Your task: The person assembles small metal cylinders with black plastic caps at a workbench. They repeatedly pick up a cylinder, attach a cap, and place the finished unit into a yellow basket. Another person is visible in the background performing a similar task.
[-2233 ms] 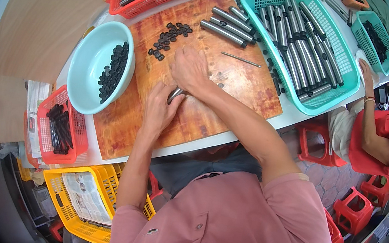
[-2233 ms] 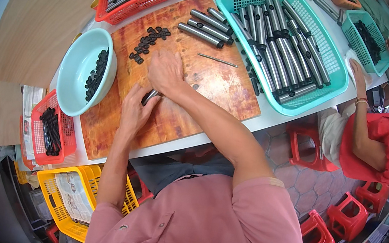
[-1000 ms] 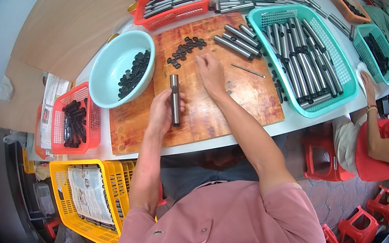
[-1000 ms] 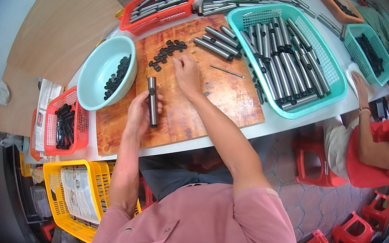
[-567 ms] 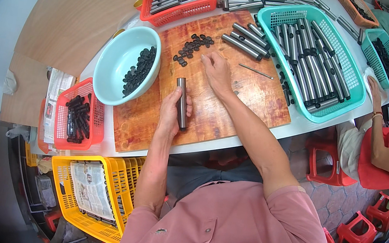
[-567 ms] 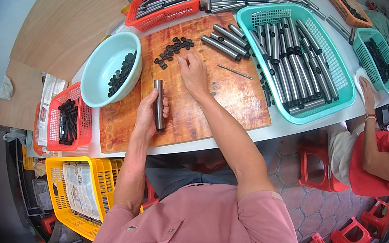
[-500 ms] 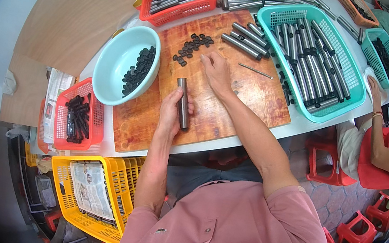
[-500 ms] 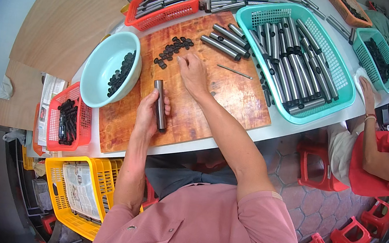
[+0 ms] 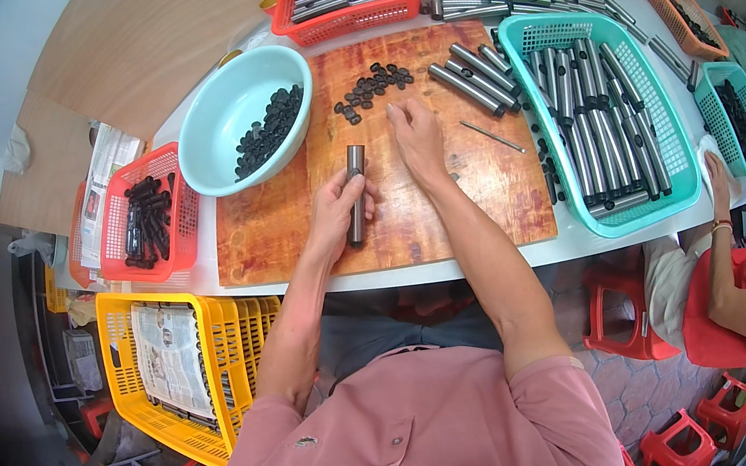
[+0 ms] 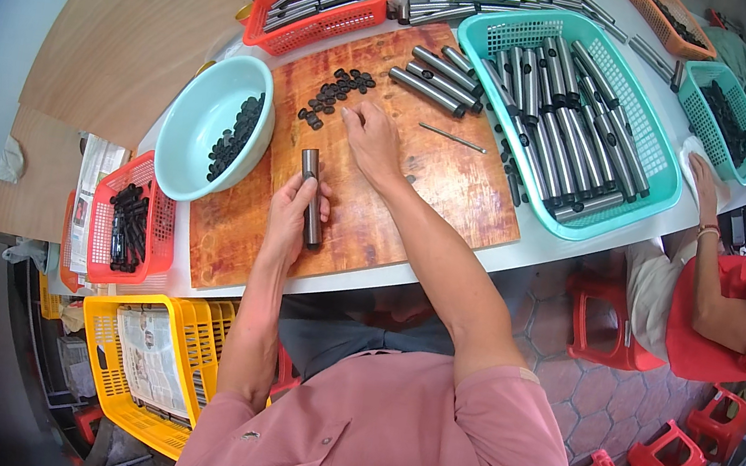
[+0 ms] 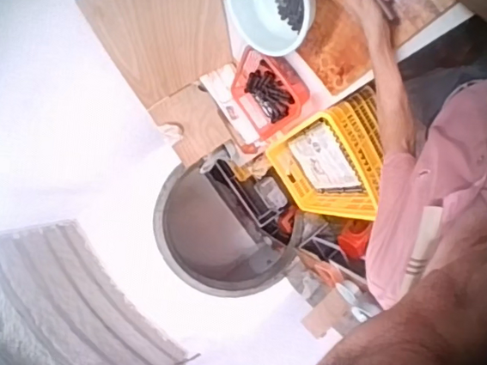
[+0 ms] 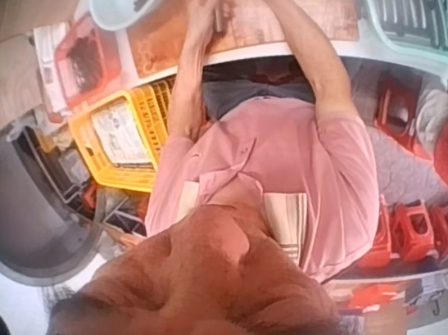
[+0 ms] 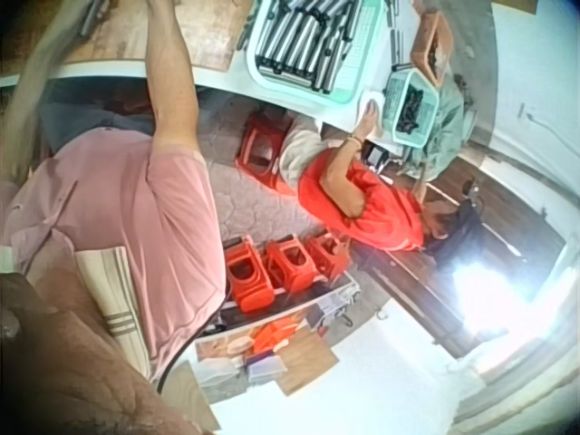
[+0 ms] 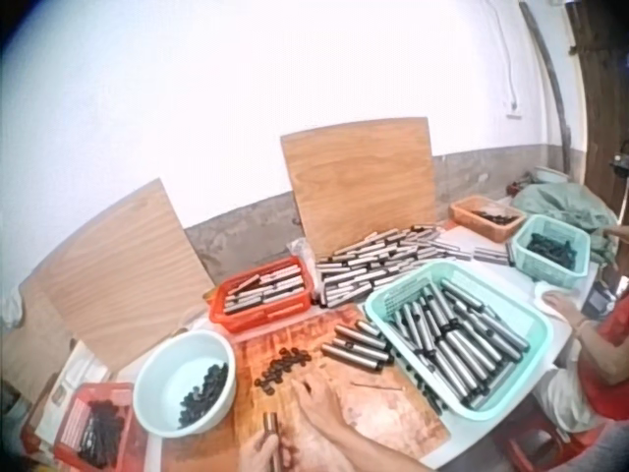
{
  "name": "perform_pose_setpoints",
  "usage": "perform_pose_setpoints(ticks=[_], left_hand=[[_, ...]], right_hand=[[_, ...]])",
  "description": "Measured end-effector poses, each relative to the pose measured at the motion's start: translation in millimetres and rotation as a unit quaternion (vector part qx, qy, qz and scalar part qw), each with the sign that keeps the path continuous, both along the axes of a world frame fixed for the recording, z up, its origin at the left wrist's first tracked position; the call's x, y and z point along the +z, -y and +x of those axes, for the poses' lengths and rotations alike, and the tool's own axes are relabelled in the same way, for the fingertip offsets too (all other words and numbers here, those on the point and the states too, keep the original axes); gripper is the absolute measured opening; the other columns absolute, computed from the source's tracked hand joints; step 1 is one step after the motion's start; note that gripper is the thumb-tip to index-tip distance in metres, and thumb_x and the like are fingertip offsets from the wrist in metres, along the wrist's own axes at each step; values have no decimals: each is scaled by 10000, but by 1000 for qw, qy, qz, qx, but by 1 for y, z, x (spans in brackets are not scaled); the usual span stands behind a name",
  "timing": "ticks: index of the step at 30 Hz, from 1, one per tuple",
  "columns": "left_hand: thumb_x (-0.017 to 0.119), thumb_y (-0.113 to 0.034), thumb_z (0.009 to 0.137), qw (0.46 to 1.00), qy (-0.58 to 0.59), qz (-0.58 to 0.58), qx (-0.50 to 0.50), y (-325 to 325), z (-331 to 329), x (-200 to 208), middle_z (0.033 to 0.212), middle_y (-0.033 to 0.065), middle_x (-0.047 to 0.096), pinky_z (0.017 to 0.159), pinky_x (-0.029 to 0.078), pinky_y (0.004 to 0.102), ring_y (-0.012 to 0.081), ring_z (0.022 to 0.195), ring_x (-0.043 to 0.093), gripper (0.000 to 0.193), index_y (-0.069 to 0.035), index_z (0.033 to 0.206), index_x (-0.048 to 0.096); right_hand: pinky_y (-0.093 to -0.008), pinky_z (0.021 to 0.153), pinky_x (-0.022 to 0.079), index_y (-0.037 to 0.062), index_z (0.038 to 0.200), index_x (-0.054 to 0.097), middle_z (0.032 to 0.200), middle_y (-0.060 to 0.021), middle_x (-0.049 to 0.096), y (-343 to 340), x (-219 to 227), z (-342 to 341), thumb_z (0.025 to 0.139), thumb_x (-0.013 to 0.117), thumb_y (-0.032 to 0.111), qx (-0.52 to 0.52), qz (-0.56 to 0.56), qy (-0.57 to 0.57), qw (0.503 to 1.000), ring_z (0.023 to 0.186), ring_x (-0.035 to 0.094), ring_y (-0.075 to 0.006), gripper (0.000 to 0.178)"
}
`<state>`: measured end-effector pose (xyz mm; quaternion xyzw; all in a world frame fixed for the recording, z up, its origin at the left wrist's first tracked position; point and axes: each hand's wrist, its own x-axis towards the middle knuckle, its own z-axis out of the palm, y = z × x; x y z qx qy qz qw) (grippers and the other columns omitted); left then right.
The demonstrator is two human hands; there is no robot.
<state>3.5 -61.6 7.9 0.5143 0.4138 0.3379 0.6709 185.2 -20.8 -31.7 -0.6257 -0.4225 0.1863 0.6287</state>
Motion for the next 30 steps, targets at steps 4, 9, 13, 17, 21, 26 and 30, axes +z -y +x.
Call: perform_pose_setpoints(ticks=[4,9,13,17,21,26,30], left_hand=[[587,-204,1023,999,5,17,-44,5,-10,-3,823,56,630,611,503,260,120,674,599,222,-20,1146,597],[593,-161,1010,998,49,17,-33,16,-3,9,855,65,648,663,502,249,101,690,597,188,-3,1111,599],[579,-209,1020,997,65,11,-29,18,-3,6,868,60,643,612,498,255,113,674,595,309,7,1240,568],[536,-287,1046,997,69,-25,-25,19,-4,3,861,69,640,557,481,257,130,623,580,389,13,1293,542],[484,-335,1070,991,103,-81,-31,18,-6,4,830,71,629,534,466,259,140,591,566,419,21,1281,548],[488,-348,1076,983,138,-122,-13,17,-7,8,804,60,620,531,461,259,136,599,569,426,30,1257,562],[514,-334,1072,986,121,-115,3,17,-5,7,807,54,619,528,461,258,125,599,567,389,8,1249,571]], right_hand=[[-373,704,480,-15,916,668,786,-141,643,-1,-2,0,956,646,276,4,-1,-2,1000,738,616,-231,294],[-369,698,479,-21,913,670,775,-140,633,-2,-4,1,956,649,275,10,6,-13,1000,727,607,-225,300],[-377,690,475,-24,908,669,771,-148,629,1,2,1,955,651,277,12,-4,-8,1000,723,606,-231,305],[-455,708,477,-37,868,645,817,-214,643,5,7,0,938,654,276,16,-8,-5,1000,770,636,-363,321],[-440,695,474,-34,876,650,790,-205,636,3,4,1,943,653,284,17,-9,-7,1000,742,625,-336,325],[-409,674,474,-26,921,673,753,-176,638,1,1,2,953,656,299,15,-15,17,1000,695,614,-272,327],[-413,674,477,-28,925,675,757,-181,646,2,2,1,951,660,296,14,-14,11,1000,702,626,-280,326]])
